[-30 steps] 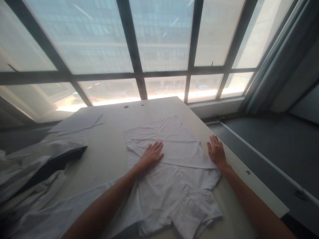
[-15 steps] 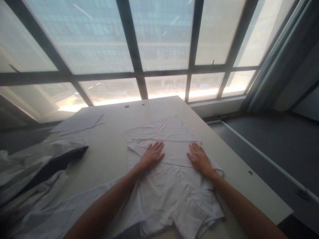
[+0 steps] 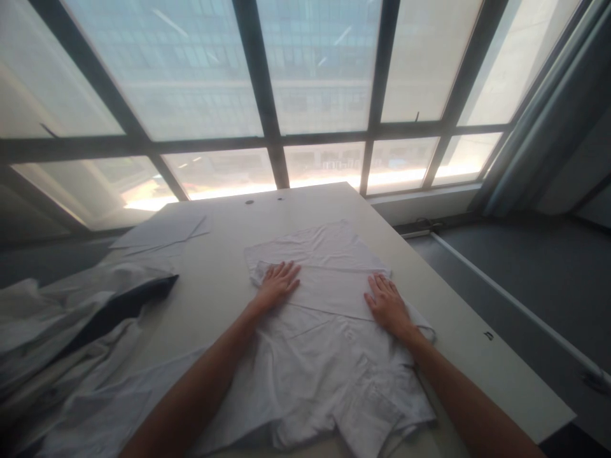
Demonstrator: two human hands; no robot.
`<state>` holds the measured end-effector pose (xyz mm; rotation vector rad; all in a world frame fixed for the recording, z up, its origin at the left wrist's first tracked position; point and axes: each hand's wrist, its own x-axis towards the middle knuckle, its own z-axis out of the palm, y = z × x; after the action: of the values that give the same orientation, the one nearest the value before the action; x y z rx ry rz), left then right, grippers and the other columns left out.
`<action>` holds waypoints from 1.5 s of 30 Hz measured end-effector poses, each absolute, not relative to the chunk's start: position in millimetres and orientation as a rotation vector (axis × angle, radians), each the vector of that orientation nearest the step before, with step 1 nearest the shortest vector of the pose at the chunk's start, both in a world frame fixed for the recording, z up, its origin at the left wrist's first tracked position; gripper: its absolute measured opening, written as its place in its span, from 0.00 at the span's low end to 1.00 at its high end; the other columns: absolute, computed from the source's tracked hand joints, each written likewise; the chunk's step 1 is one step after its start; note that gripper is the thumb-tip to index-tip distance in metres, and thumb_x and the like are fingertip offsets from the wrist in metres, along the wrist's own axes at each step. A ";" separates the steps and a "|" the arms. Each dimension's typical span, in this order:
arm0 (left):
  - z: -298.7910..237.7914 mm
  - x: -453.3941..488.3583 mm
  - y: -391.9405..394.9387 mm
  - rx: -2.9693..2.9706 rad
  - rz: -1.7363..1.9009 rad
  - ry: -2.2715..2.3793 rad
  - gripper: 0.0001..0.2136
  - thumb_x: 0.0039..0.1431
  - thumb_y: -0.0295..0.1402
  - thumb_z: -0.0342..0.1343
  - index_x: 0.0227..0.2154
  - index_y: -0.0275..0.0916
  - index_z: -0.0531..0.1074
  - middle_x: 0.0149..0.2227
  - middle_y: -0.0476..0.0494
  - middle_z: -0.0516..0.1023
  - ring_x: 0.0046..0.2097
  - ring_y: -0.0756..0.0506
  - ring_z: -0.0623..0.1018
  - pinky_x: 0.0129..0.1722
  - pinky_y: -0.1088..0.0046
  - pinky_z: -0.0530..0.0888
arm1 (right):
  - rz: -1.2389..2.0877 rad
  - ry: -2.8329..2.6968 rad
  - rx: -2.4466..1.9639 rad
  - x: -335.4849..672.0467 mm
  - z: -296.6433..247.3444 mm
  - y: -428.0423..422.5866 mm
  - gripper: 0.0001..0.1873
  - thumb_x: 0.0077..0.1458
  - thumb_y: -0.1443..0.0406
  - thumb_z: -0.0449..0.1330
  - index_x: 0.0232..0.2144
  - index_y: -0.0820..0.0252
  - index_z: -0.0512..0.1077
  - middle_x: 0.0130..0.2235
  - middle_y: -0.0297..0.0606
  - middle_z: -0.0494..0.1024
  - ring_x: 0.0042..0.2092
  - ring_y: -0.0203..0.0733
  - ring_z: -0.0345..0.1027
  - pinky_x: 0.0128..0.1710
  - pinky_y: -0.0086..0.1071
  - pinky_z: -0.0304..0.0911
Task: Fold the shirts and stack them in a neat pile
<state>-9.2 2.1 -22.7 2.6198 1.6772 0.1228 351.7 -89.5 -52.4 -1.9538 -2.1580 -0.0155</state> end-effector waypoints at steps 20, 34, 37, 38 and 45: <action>-25.7 2.2 -3.2 2.698 0.289 1.572 0.25 0.72 0.45 0.40 0.68 0.43 0.58 0.71 0.43 0.56 0.72 0.39 0.53 0.69 0.50 0.49 | -0.033 -2.159 -1.932 351.6 -50.6 -88.8 0.32 0.67 0.57 0.45 0.67 0.69 0.60 0.69 0.51 0.58 0.70 0.52 0.49 0.69 0.47 0.45; -29.3 4.3 -5.1 2.679 0.146 1.512 0.27 0.72 0.48 0.40 0.70 0.49 0.55 0.73 0.47 0.50 0.73 0.37 0.49 0.69 0.49 0.49 | -0.042 -2.158 -1.920 351.6 -51.3 -89.0 0.31 0.67 0.57 0.46 0.66 0.68 0.61 0.69 0.51 0.59 0.70 0.51 0.50 0.68 0.47 0.46; -30.7 4.1 -4.2 2.683 0.139 1.509 0.27 0.72 0.48 0.39 0.70 0.50 0.54 0.73 0.47 0.49 0.73 0.37 0.49 0.69 0.49 0.48 | -0.048 -2.136 -1.967 350.4 -51.7 -88.8 0.31 0.67 0.58 0.45 0.66 0.67 0.61 0.69 0.51 0.59 0.70 0.52 0.49 0.68 0.48 0.44; -31.2 4.1 -4.0 2.684 0.141 1.510 0.27 0.72 0.48 0.39 0.70 0.50 0.54 0.73 0.47 0.49 0.73 0.37 0.49 0.69 0.49 0.48 | -0.064 -2.109 -2.001 350.3 -52.3 -88.6 0.31 0.67 0.58 0.44 0.66 0.67 0.61 0.69 0.51 0.59 0.70 0.52 0.48 0.68 0.50 0.43; -32.7 3.7 -3.2 2.683 0.141 1.512 0.27 0.72 0.48 0.39 0.70 0.50 0.53 0.73 0.48 0.49 0.73 0.38 0.48 0.69 0.49 0.48 | -0.144 -1.923 -2.208 357.9 -55.0 -84.3 0.31 0.67 0.58 0.42 0.66 0.68 0.61 0.70 0.53 0.56 0.70 0.59 0.46 0.66 0.59 0.42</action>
<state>3.7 -3.2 -32.7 2.6827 1.5118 0.1410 357.9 -84.3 -55.0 -2.2081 -1.9228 -0.1439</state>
